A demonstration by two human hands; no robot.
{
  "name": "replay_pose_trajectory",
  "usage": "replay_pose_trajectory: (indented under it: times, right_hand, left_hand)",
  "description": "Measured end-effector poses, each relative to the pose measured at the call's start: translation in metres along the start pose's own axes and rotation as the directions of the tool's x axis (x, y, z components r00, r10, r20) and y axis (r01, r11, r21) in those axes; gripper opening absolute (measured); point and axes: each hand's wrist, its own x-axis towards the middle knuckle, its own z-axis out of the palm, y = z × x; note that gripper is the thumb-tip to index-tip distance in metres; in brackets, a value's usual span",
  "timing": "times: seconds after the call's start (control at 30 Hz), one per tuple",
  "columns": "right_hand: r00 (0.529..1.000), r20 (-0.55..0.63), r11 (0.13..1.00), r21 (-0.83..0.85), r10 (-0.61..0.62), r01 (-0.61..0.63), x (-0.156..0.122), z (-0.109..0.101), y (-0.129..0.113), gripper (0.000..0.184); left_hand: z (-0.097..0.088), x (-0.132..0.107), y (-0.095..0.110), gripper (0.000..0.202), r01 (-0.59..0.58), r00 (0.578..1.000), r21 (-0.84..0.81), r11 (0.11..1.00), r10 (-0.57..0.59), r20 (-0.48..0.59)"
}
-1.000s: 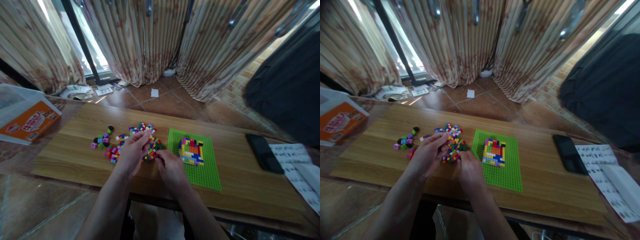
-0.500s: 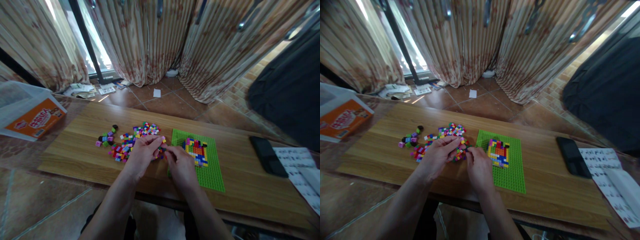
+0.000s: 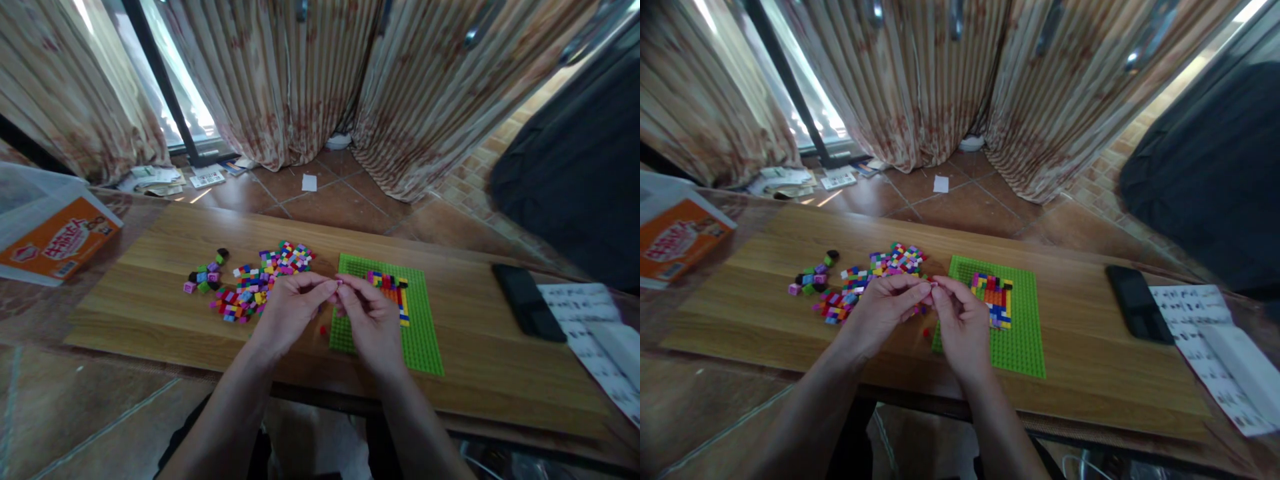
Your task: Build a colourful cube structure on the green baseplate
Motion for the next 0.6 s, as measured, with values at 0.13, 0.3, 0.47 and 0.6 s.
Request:
replay_pose_trajectory:
  times: [0.13, 0.3, 0.47, 0.6]
  right_hand:
    - [1.0, -0.013, 0.999, 0.046, -0.006, 0.007, 0.001, -0.001, -0.002, 0.014]
    - [0.999, -0.045, 1.0, 0.027, -0.006, 0.007, -0.002, 0.0, -0.002, 0.013]
    - [0.982, -0.183, 0.994, 0.105, 0.036, -0.017, -0.003, 0.006, -0.002, 0.014]
    - [0.949, -0.29, 0.964, 0.262, 0.126, -0.048, 0.003, 0.003, 0.002, 0.019]
  left_hand:
    - [0.001, 0.001, -0.001, 0.018, -0.024, 0.999, 0.019, 1.0, 0.025, -0.022]
    - [0.011, -0.001, -0.001, 0.017, -0.154, 0.987, 0.144, 0.977, 0.16, -0.028]
    - [0.031, -0.006, -0.006, 0.012, -0.165, 0.964, 0.092, 0.982, 0.181, -0.195]
    - [0.025, -0.003, -0.006, 0.016, -0.115, 0.967, -0.114, 0.987, 0.085, -0.238]
